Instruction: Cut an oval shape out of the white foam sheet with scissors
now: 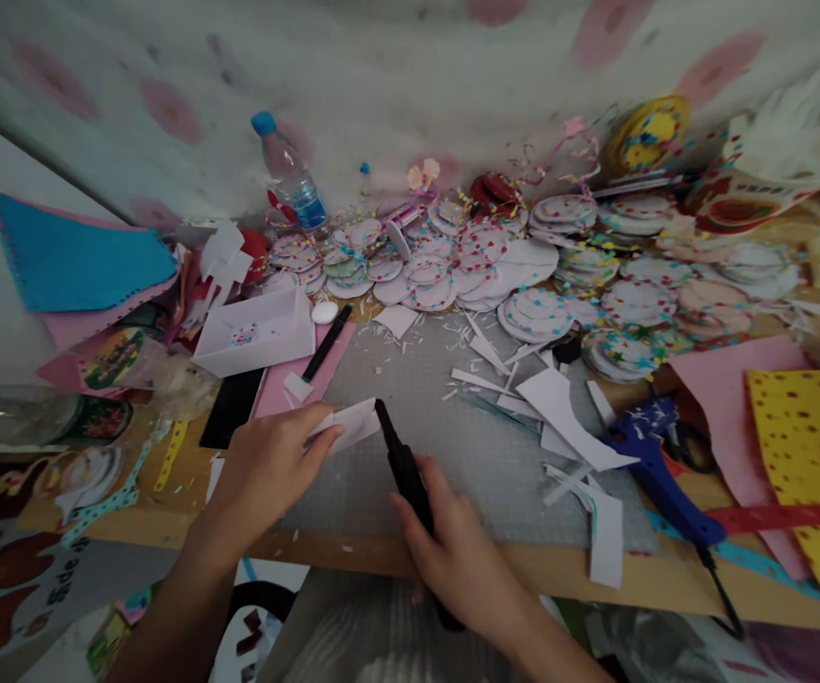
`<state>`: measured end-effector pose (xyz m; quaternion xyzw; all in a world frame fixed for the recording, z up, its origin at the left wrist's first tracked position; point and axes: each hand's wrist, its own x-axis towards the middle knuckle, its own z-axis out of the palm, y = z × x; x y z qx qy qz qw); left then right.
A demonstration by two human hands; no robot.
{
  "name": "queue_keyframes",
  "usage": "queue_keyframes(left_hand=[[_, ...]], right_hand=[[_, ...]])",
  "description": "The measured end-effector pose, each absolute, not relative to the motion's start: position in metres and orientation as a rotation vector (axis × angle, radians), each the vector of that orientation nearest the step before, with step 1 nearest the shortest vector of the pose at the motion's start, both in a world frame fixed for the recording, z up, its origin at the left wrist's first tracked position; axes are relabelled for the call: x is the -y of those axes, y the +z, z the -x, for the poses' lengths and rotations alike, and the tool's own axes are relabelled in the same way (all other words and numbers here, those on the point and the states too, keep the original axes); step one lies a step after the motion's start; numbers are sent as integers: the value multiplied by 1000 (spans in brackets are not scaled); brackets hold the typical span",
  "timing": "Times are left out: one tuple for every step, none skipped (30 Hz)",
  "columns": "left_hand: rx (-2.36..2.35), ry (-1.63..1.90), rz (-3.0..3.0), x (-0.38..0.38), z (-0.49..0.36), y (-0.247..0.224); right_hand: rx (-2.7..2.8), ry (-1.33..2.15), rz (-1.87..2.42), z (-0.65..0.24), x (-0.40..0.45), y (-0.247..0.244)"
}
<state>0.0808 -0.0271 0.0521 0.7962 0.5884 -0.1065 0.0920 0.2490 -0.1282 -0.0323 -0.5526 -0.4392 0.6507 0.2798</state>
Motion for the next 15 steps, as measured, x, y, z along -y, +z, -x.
queue_keyframes(left_hand=[[-1752,-319,-2359,27,-81,52],[-1756,-317,-2358,27,-81,52],[-1756,-311,-2363,28,-82,52],[-1751,-301,-2372,28,-82,52],[-1741,-292,-2382,29,-82,51],[-1731,-286,-2390,30,-83,51],[-1727,-283,-2397,32,-83,50],[-1728,-281,-2401,33,-84,49],[-1735,-276,-2403,35,-85,49],[-1748,-267,-2403,36,-85,48],[-1759,-257,-2401,37,-86,48],[-1769,-246,-2398,37,-86,47],[-1775,-237,-2396,37,-86,47],[-1770,-231,-2397,37,-86,46],[-1760,-226,-2402,36,-85,46]], right_hand=[[1191,1742,1477,-248,127,-32],[1207,1735,1478,-248,126,-31],[1224,1728,1483,-247,124,-30],[1241,1723,1490,-247,122,-30],[1256,1720,1497,-247,120,-29],[1271,1719,1500,-247,118,-29],[1287,1720,1504,-248,116,-28],[1312,1711,1509,-248,115,-27],[1350,1687,1517,-248,114,-27],[1397,1653,1527,-249,113,-26],[1447,1612,1542,-249,114,-26],[1496,1568,1561,-250,115,-25],[1544,1523,1582,-251,116,-24],[1585,1485,1600,-252,118,-23],[1619,1454,1616,-252,119,-23]])
